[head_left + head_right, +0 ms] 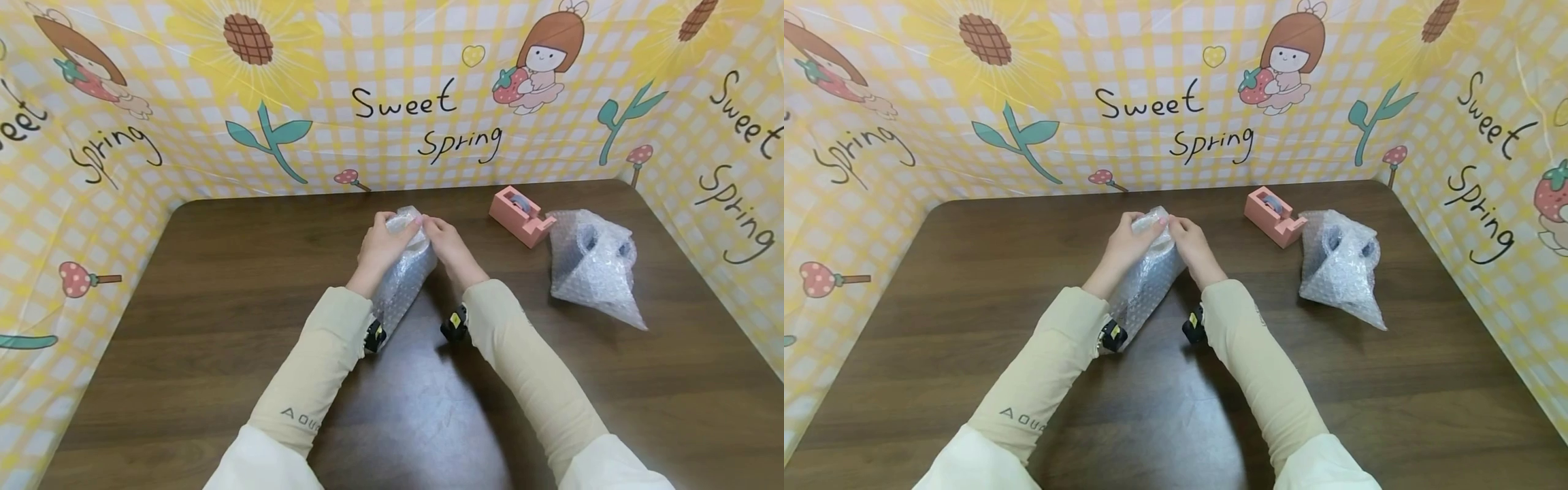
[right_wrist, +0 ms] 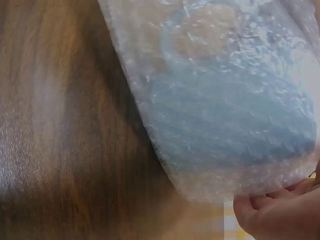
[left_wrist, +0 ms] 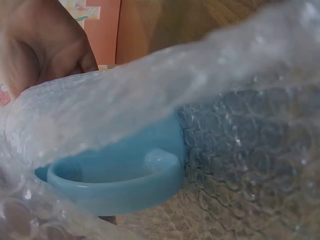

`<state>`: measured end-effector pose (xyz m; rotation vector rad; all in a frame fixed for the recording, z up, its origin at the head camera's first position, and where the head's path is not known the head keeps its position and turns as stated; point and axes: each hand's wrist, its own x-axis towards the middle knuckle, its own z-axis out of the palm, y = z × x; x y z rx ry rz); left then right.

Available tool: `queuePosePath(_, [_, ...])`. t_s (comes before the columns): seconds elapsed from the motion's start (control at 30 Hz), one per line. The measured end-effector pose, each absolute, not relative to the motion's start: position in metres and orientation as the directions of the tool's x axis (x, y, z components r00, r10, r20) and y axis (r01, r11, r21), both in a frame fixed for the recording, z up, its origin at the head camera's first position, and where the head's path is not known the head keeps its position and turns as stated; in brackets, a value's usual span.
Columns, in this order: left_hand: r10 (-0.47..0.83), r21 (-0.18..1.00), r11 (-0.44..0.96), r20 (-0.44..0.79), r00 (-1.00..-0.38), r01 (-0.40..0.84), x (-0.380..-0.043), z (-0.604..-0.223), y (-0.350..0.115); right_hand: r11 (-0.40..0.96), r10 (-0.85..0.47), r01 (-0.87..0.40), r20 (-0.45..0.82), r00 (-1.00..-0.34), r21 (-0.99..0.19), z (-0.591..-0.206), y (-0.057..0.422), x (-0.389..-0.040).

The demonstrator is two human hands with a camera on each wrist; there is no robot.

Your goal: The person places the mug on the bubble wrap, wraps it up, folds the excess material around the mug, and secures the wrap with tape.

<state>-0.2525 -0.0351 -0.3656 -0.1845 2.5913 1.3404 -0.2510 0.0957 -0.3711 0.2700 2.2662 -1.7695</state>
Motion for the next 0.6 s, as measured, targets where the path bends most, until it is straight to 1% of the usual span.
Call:
queuePosePath(0.2, [0.003,0.8,0.563,-0.251,-0.968,-0.206,-0.2511,-0.3638,-0.0356,0.219,-0.035,0.364,-0.38,-0.924,-0.905,-0.3713,0.1011,-0.2533])
queuePosePath(0.37, [0.0,0.792,0.577,-0.244,-0.97,-0.199,-0.2503,-0.3633,-0.0352,0.196,-0.037,0.359,-0.373,-0.927,-0.912,-0.3728,0.0999,-0.2529])
queuePosePath(0.6, [0.014,0.768,0.611,-0.255,-0.967,-0.193,-0.2514,-0.3638,-0.0353,0.243,-0.044,0.326,-0.346,-0.937,-0.914,-0.3767,0.094,-0.2481])
